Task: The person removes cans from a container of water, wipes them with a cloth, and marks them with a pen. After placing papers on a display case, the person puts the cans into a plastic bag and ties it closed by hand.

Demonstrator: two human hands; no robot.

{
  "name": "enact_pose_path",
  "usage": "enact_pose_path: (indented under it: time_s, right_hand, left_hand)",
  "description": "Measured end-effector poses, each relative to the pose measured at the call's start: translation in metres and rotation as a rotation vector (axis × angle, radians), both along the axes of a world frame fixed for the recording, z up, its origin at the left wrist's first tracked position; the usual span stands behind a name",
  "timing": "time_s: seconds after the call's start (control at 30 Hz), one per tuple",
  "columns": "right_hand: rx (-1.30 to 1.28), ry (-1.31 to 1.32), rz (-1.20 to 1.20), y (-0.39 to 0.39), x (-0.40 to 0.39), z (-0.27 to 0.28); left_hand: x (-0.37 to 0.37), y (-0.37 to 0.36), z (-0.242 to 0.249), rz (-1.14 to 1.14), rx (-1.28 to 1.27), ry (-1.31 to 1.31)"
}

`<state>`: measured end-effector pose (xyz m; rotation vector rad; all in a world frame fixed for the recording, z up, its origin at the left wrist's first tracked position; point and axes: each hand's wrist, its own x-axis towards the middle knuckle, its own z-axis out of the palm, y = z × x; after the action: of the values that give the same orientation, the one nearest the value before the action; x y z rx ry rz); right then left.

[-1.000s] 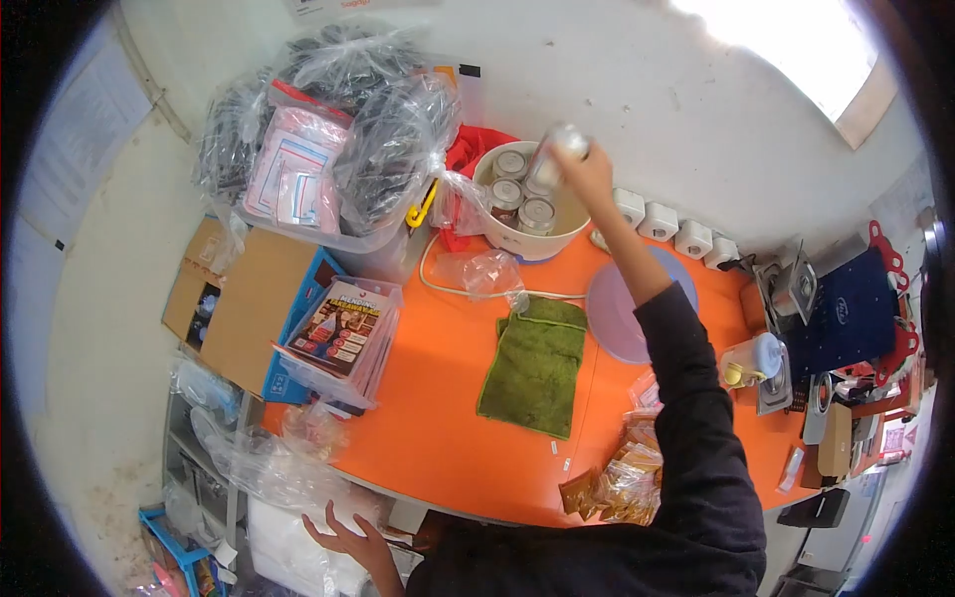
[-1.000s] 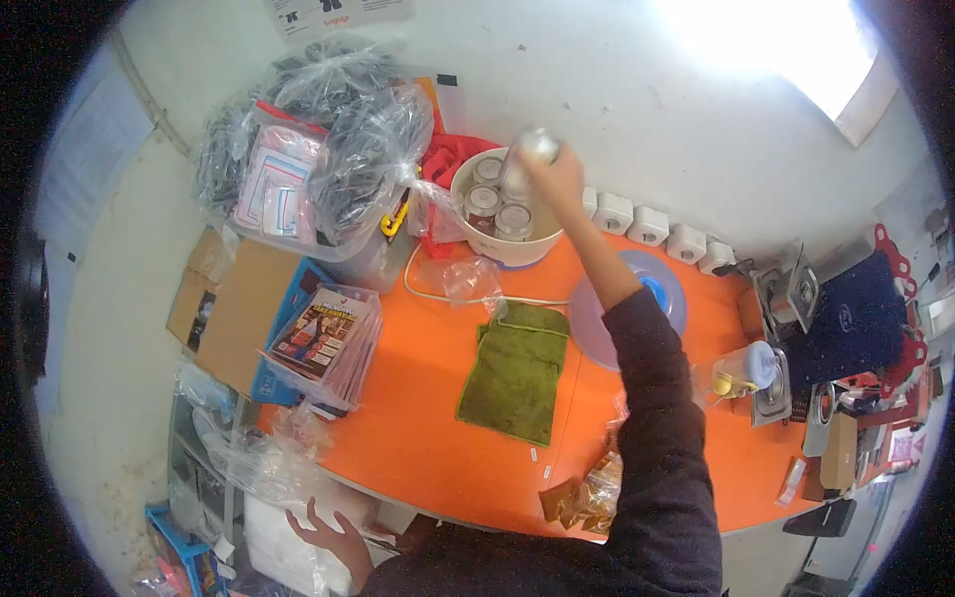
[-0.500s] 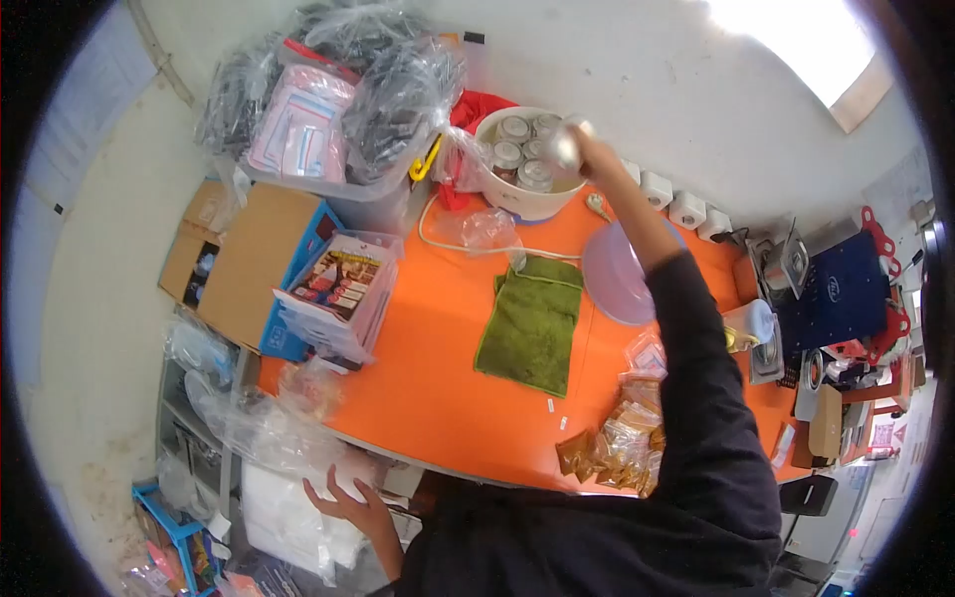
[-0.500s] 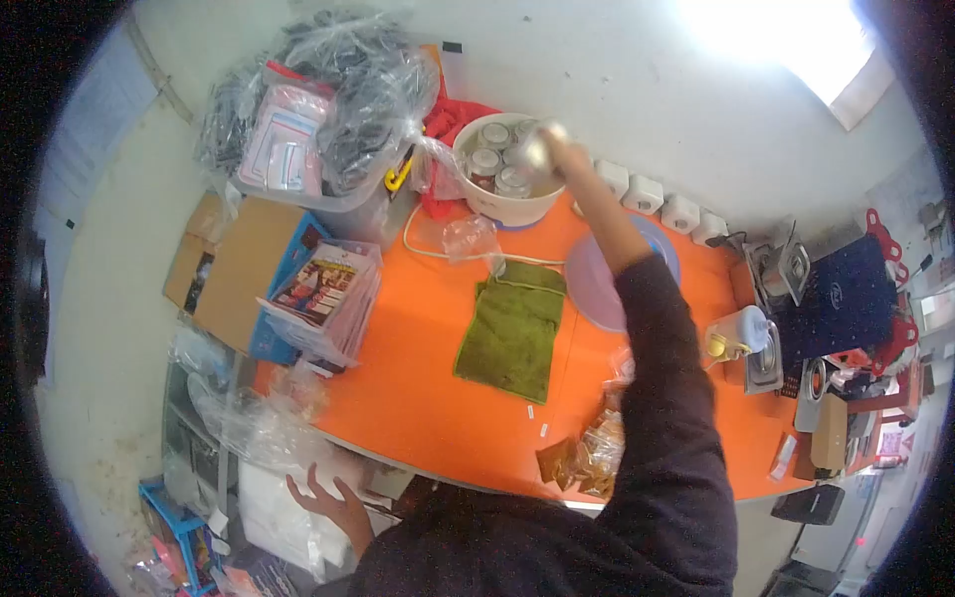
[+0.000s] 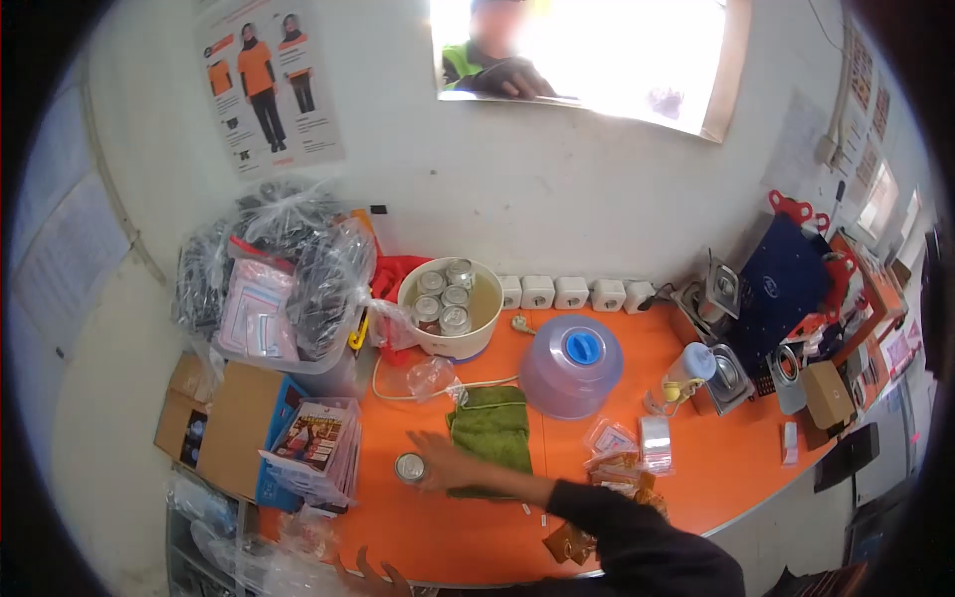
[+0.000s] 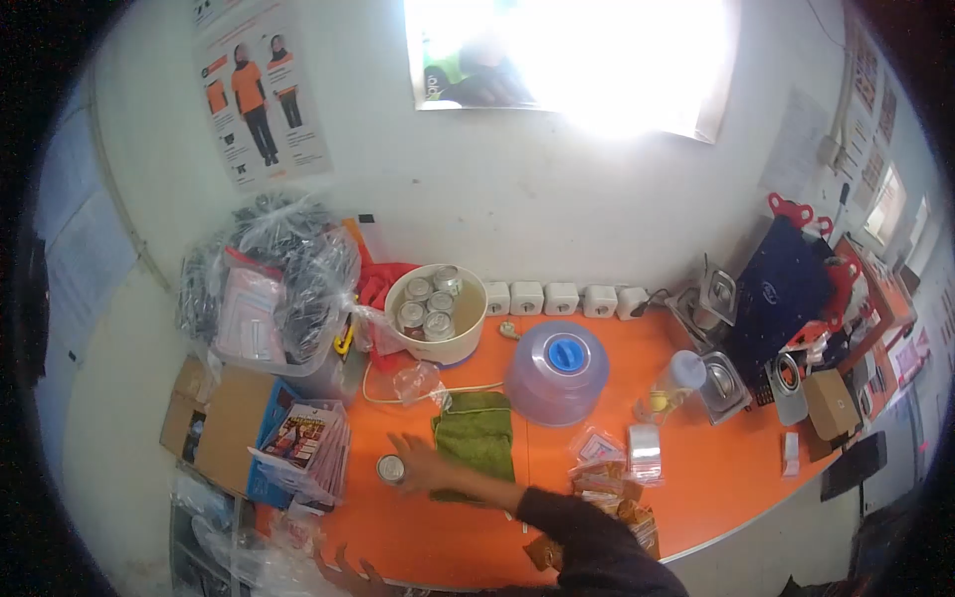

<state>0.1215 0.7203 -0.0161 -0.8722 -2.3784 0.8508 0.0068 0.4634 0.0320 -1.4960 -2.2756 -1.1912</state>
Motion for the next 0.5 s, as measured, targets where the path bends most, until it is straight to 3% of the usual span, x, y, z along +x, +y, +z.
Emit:
enact_pose_path:
  time_s: [0.03,0.07,0.1,0.13,0.17,0.2,0.27,0.3,0.33,0.4,0.47,0.5]
  right_hand:
    - [0.099,-0.002,0.0,0.007,0.015,0.034]
    - [0.215,0.108,-0.025,0.034,0.042,0.103]
    - [0.231,0.147,-0.059,0.082,0.067,0.125]
    - [0.208,0.031,-0.432,0.097,0.086,0.195]
    - [0.724,0.231,-0.414,0.168,0.118,0.206]
    - [0.948,0.238,-0.622,0.195,0.137,0.263]
    - [1.195,0.165,-0.785,0.286,0.186,0.32]
    - [0.951,0.045,-0.928,0.323,0.2,0.343]
    - [1.104,0.072,-0.819,0.368,0.222,0.359]
    - [0.835,-0.189,-0.844,0.447,0.245,0.375]
    - [0.971,-0.345,-0.414,0.595,0.295,0.363]
    - [1.0,-0.591,-0.42,0.605,0.293,0.366]
  left_hand:
    - [-0.009,-0.001,-0.019,-0.014,0.006,0.003]
    - [-0.024,-0.003,-0.052,0.025,-0.052,0.057]
    - [-0.028,-0.005,-0.074,0.064,-0.12,0.1]
    - [-0.024,-0.003,-0.079,0.055,-0.127,0.091]
    - [-0.021,-0.001,-0.081,0.071,-0.127,0.049]
    - [-0.018,0.002,-0.083,0.089,-0.125,0.009]
    - [-0.012,0.008,-0.071,0.079,-0.14,0.032]
    - [-0.008,0.01,-0.059,0.072,-0.153,0.058]
    - [-0.004,0.012,-0.046,0.068,-0.17,0.084]
    - [0.004,0.016,-0.03,0.073,-0.211,0.135]
    - [0.009,0.015,-0.03,0.139,-0.308,0.041]
    - [0.012,0.008,-0.028,0.177,-0.397,-0.046]
